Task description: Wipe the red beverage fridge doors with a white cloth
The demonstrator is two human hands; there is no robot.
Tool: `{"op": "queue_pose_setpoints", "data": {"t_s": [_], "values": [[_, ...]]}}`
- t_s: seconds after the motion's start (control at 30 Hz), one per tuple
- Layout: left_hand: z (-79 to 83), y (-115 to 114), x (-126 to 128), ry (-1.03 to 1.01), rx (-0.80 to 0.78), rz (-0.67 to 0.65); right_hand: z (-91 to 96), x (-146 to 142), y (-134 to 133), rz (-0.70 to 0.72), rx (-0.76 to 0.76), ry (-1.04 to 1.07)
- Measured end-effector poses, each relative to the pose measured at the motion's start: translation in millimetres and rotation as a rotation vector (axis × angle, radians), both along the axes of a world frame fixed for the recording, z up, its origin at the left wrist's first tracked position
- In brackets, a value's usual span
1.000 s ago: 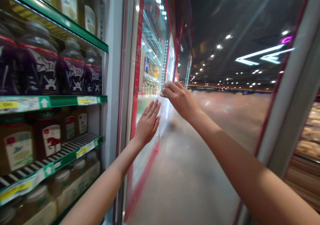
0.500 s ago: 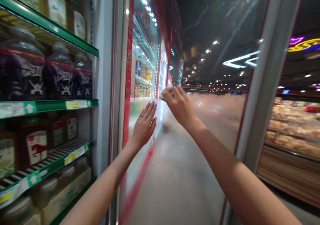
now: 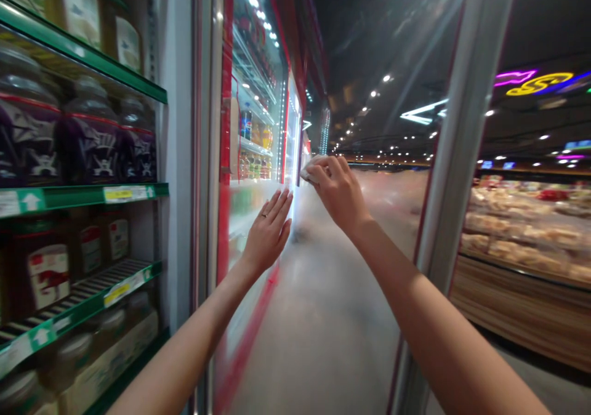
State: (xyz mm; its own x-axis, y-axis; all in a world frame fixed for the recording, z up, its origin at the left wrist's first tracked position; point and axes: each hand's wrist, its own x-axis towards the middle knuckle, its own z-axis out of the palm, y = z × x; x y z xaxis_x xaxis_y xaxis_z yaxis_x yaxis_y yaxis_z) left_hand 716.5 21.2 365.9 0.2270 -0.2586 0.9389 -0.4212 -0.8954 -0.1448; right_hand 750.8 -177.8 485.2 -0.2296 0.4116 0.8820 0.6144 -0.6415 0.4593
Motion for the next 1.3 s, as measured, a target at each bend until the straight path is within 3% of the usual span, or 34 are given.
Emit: {"op": "queue_pose_setpoints", "data": {"t_s": [0.23,0.5,0.73,1.0,1.3], "values": [[7.6,-21,-8,0.004,0.028,-0.008,8.7,1,-22,-0.032,0.091,0.007],[11.7,-46,-5,0.027,0.080,-0.021,-0.2,-6,-45,-0.071,-0.056,0.055],[14.8,-59,-3,0.018,0.101,-0.034,18.2,-1,-61,-0.100,0.019,0.030],[12.3,-72,-2,0.032,0.104,-0.067,3.8,-15,-83,-0.099,-0.076,0.038],[9.9,-100,-9,0.042,0.135,-0.072,16.6,-9,-100,-0.145,-0.074,0.115]]}}
